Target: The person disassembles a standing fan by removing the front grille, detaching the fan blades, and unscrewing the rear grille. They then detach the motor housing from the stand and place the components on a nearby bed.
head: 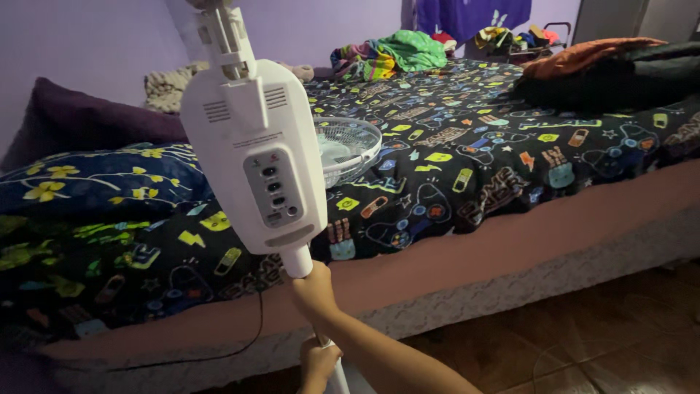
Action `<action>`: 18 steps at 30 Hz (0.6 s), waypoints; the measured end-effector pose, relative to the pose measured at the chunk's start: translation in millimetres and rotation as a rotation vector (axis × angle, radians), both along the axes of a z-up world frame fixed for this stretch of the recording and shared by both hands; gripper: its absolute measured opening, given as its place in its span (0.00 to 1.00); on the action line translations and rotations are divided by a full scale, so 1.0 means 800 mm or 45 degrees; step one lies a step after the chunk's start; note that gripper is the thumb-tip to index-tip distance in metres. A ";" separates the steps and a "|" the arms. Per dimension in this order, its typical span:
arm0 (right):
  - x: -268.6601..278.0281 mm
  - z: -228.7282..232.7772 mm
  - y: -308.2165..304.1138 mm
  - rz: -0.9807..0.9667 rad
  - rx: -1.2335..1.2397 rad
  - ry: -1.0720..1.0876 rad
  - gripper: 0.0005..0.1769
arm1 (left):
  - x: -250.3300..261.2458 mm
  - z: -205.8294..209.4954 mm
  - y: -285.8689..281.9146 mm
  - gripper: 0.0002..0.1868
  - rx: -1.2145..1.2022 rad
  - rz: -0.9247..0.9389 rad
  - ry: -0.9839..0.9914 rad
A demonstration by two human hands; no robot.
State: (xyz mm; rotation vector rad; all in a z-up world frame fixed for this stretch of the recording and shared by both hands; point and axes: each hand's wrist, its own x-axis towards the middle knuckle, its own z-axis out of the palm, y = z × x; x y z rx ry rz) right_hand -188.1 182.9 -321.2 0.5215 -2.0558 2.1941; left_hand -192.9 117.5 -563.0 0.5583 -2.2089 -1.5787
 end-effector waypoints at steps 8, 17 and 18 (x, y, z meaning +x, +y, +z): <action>-0.006 -0.006 -0.001 0.070 -0.008 0.005 0.10 | 0.003 0.005 -0.011 0.14 -0.013 -0.163 0.008; 0.013 -0.002 -0.017 0.169 -0.127 -0.106 0.08 | 0.016 0.010 -0.059 0.12 0.178 -0.538 -0.021; 0.015 -0.003 -0.017 0.180 -0.111 -0.130 0.08 | 0.020 0.010 -0.058 0.11 0.121 -0.487 -0.045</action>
